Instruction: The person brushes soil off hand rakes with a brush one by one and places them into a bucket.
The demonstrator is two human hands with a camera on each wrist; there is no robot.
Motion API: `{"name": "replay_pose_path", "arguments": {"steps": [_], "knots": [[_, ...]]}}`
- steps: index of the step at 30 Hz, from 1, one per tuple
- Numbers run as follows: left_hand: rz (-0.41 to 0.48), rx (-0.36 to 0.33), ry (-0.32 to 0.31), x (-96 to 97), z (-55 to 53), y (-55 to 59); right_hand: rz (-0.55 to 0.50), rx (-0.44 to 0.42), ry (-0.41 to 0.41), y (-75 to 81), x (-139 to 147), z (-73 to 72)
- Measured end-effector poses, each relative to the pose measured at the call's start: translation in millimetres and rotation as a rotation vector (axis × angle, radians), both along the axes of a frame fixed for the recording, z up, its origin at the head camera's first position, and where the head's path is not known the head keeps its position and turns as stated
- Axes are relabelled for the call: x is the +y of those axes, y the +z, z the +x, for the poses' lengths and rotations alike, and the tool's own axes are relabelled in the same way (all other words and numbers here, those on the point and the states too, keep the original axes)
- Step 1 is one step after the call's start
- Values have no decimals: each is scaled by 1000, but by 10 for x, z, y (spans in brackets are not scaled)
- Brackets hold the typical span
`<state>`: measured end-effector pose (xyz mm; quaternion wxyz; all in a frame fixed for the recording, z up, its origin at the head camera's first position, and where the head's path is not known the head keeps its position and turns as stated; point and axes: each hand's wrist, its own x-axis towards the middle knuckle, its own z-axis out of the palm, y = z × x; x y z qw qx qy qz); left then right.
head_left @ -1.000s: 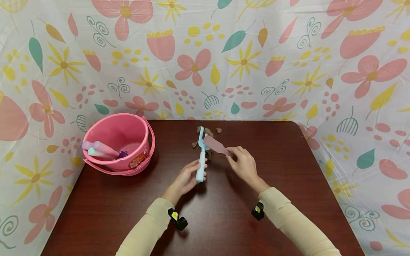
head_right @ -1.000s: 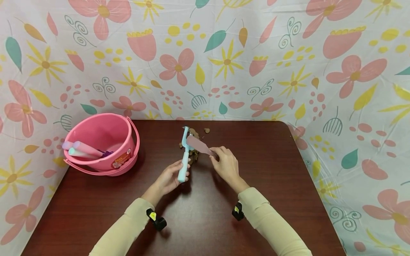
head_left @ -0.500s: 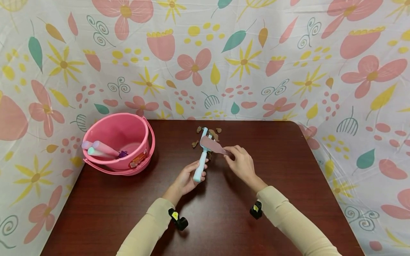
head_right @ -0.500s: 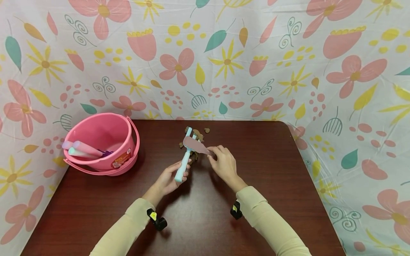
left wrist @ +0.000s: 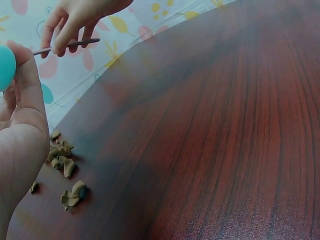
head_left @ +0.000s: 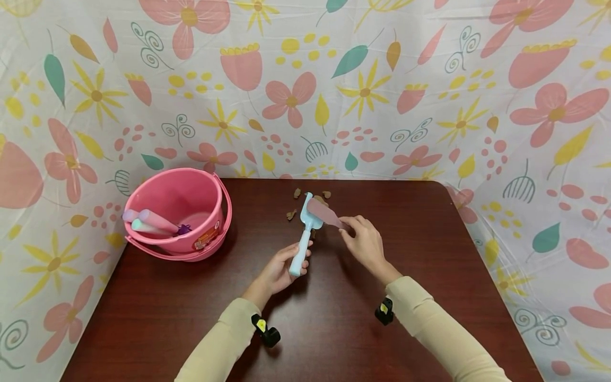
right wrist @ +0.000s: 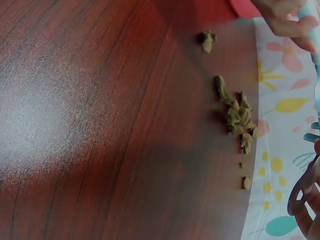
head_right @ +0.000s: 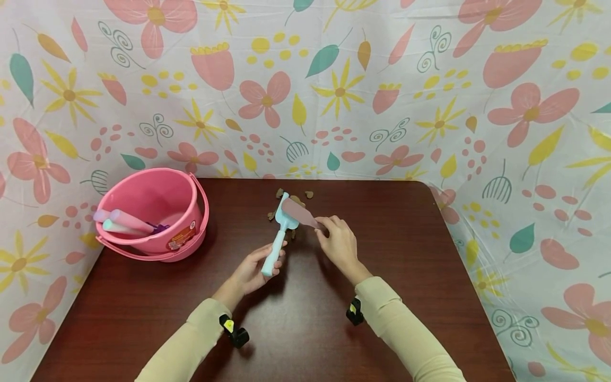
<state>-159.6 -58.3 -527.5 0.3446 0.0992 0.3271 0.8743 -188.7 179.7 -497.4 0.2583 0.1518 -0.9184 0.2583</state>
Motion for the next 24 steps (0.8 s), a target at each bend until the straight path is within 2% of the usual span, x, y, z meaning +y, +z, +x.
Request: {"name": "replay_pose_path", "arguments": {"steps": [3,11,24], "knots": [[4,14,-9,0,8,6,-8,10,-11,-6,20,-6],[-11,-13,-9,-3,16,-8,12,-6,-70,2,58,-25],[-23,-10,-8,16,17,-49,6,13,-137,10,29,-48]]}}
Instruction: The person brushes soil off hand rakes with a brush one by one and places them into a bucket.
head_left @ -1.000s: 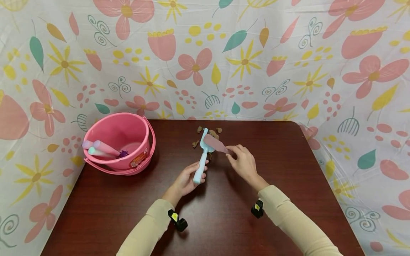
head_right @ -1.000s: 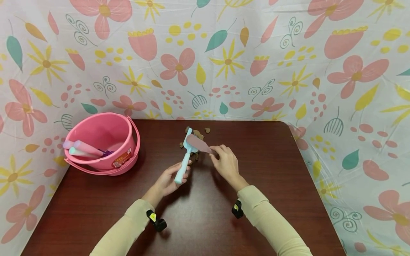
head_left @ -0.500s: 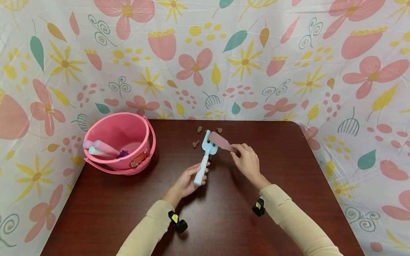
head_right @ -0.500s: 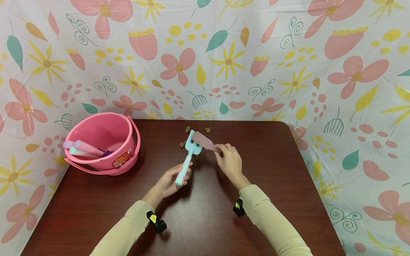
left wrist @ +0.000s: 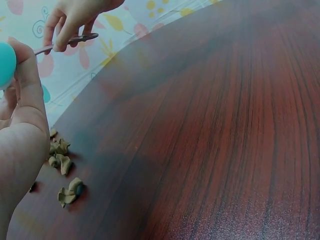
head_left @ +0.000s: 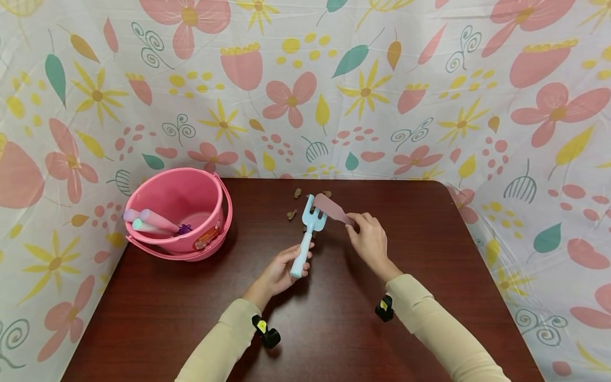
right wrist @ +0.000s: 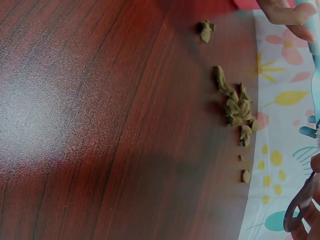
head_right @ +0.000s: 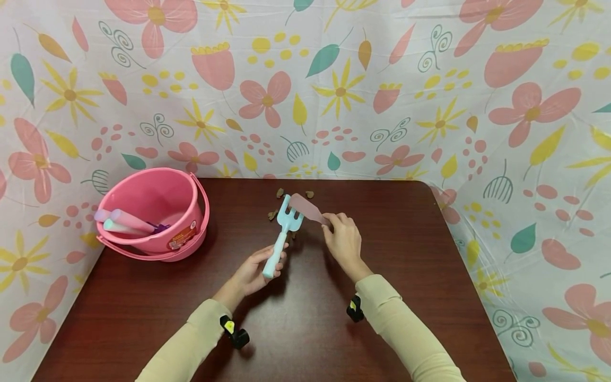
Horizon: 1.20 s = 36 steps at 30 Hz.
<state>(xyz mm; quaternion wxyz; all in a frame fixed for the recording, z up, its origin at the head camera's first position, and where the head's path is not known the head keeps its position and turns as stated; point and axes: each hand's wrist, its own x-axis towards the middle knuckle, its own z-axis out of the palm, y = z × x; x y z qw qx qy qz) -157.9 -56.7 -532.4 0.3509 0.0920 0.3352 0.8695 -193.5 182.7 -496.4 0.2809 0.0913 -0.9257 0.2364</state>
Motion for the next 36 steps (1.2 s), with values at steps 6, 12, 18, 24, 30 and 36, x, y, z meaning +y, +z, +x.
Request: {"name": "replay_pose_path", "arguments": {"steps": [6,12,18,24,30,36], "knots": [[-18,5,6,-6,3,-2,-3,7,-21,-21,-12,-6],[-18,24,-3,-7,-3,-12,-14,12,-43,-38,-17,-16],[-37,17,-2,-7,3,-18,-26,15,-71,-23,-20,-19],[-50,11,-11,-17,13,-6,-23,22,-86,-14,-10,-32],[-65,13,-21,-30,19,2,-35,-18,-113,-11,20,-42],[-98,-2,-19,-30,29,-2,-41,-46,-135,-33,72,-67]]}}
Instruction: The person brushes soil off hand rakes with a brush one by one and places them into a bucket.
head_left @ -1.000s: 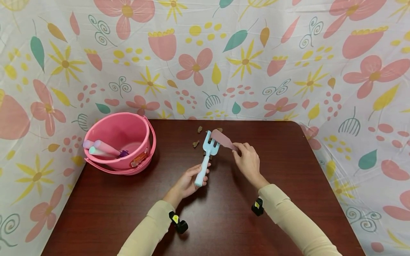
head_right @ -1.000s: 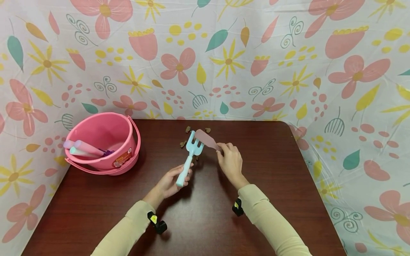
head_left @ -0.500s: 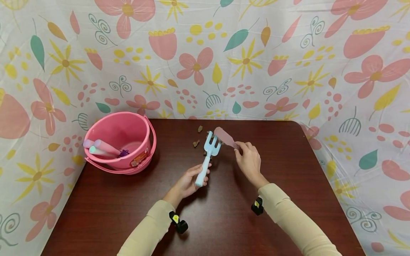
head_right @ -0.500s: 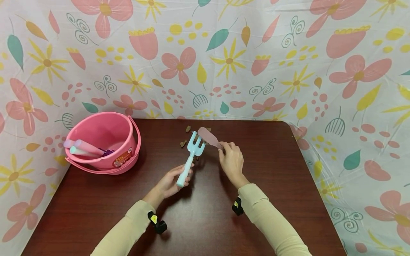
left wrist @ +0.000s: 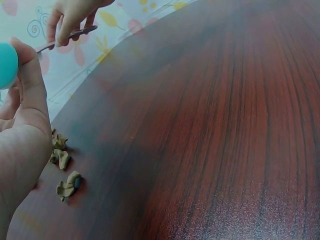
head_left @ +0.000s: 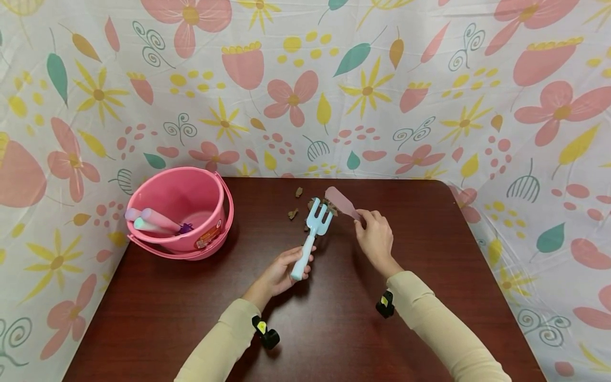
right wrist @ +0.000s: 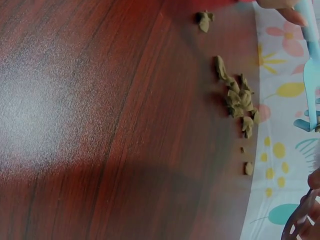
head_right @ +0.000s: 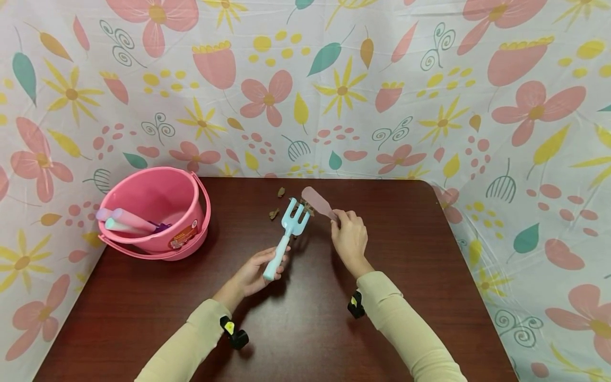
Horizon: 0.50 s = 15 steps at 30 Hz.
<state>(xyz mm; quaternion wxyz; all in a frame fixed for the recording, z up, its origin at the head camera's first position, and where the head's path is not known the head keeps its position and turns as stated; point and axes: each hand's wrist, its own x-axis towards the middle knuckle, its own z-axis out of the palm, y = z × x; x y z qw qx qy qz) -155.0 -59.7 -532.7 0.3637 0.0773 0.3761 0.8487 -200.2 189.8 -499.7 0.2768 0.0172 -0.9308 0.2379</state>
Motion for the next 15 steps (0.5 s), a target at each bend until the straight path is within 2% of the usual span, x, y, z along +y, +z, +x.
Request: {"name": "replay_pose_path", "arguments": {"steps": [6,9,15], "knots": [[-7,8,-15,-2,7,-12,-9,-21,-41,8,65,6],[-3,5,-10,-11,3,-19,-29,-18,-37,20,84,18],[-24,2,25,-23,-20,-25,-9,58,74,18,51,56]]}}
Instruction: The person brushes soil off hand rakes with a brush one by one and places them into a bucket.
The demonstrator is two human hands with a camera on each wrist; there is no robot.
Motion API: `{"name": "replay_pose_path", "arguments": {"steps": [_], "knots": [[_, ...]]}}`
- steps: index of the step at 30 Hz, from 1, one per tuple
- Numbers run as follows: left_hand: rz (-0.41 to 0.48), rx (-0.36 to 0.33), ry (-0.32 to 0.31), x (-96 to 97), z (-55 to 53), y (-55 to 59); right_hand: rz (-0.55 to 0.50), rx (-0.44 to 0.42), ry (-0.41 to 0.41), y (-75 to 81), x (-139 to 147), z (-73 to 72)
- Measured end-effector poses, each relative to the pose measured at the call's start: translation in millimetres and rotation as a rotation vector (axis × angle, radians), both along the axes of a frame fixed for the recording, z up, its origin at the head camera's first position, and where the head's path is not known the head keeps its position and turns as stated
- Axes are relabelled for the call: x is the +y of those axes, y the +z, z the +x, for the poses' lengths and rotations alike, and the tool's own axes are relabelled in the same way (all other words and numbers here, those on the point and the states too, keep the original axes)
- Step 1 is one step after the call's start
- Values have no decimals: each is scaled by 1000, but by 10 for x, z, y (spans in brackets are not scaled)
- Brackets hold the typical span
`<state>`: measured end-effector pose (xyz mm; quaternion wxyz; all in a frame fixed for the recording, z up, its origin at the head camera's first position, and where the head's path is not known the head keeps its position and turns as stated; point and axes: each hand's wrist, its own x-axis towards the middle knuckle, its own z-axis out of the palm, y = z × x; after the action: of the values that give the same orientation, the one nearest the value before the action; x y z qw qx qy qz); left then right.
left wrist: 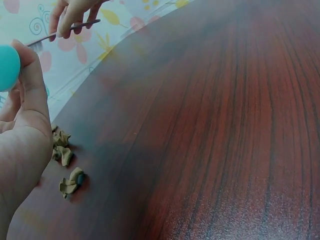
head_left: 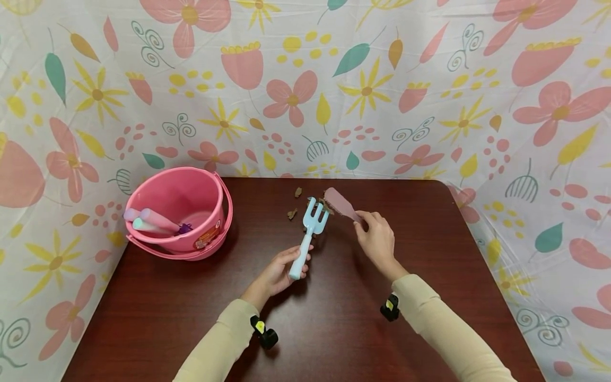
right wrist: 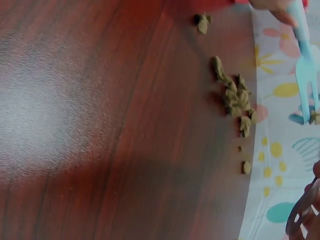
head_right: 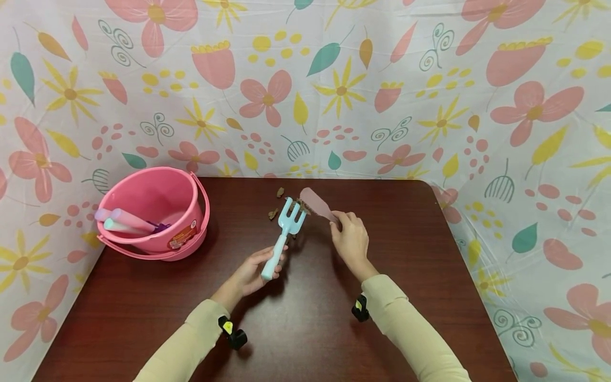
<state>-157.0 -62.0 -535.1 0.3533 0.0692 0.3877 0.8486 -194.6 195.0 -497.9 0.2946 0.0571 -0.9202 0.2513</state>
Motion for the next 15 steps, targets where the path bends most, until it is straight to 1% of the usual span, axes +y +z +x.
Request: {"name": "replay_pose_path", "arguments": {"steps": [3,5,10,13,15], "knots": [[-7,9,7,-2,-10,0,18,38,60,-9,-46,31],[-4,9,9,-3,-14,1,22,48,96,-12,-77,55],[13,-5,15,-4,-21,16,37,39,175,-37,-127,97],[19,-7,14,0,-25,20,52,31,196,-60,-139,104],[25,-4,8,0,-24,24,61,26,197,-75,-138,99]]}}
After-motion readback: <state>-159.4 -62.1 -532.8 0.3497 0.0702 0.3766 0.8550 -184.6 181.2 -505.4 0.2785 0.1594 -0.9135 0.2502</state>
